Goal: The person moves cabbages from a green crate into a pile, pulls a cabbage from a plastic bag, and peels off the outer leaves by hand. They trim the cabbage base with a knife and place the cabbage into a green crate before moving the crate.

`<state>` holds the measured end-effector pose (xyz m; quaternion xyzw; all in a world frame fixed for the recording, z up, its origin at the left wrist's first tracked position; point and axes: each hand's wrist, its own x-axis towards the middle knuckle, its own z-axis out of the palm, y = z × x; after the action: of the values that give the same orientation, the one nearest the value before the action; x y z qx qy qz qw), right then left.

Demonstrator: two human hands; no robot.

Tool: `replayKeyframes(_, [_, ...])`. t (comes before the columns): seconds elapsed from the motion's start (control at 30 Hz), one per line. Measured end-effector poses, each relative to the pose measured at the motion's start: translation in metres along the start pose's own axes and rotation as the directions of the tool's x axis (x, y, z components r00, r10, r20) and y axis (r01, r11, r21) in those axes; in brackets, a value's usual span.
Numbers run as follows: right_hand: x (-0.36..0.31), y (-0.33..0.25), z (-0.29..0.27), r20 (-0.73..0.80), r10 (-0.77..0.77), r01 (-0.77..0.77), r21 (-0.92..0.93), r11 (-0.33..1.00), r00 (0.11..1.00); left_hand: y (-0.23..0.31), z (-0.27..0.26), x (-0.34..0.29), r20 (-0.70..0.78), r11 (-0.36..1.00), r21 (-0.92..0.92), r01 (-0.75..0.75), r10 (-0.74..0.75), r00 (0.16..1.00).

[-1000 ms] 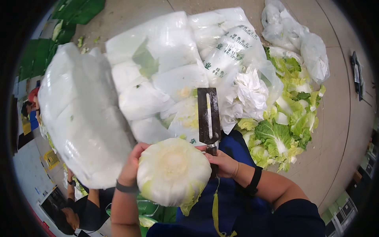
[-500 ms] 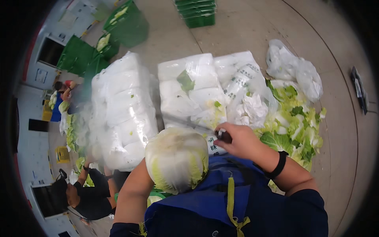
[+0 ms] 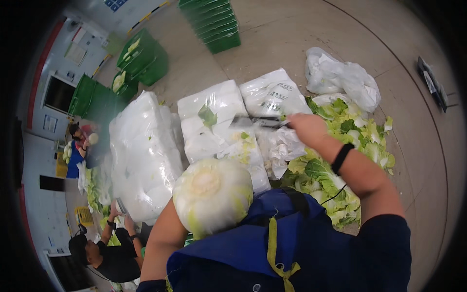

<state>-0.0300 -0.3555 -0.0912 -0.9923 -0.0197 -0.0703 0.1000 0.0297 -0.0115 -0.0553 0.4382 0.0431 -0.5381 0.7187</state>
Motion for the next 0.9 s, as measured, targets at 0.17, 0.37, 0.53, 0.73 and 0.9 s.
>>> replayKeyframes(0.17, [-0.04, -0.041, -0.074, -0.048, 0.092, -0.062, 0.43, 0.9, 0.995, 0.0, 0.016, 0.001, -0.008, 1.0, 0.022, 0.022, -0.021, 1.0])
replayKeyframes(0.37, [-0.054, -0.089, -0.07, 0.074, -0.312, 0.29, 0.214, 0.933, 0.947, -0.01, 0.031, 0.01, 0.018, 0.997, -0.033, 0.063, -0.062, 0.998])
replayKeyframes(0.53, [-0.027, 0.014, -0.032, -0.065, 0.158, -0.155, 0.05, 0.987, 0.985, -0.007, 0.012, -0.001, -0.048, 0.999, 0.031, -0.033, 0.034, 0.998])
replayKeyframes(0.73, [-0.035, -0.059, -0.095, 0.01, -0.113, 0.103, 0.328, 0.939, 0.994, -0.002, -0.002, -0.003, 0.094, 0.998, 0.021, -0.051, 0.049, 0.994])
replayKeyframes(0.9, [-0.04, -0.075, -0.071, 0.121, -0.454, 0.432, 0.17, 0.886, 0.883, 0.01, 0.01, -0.007, -0.087, 0.979, -0.176, 0.101, -0.118, 0.989])
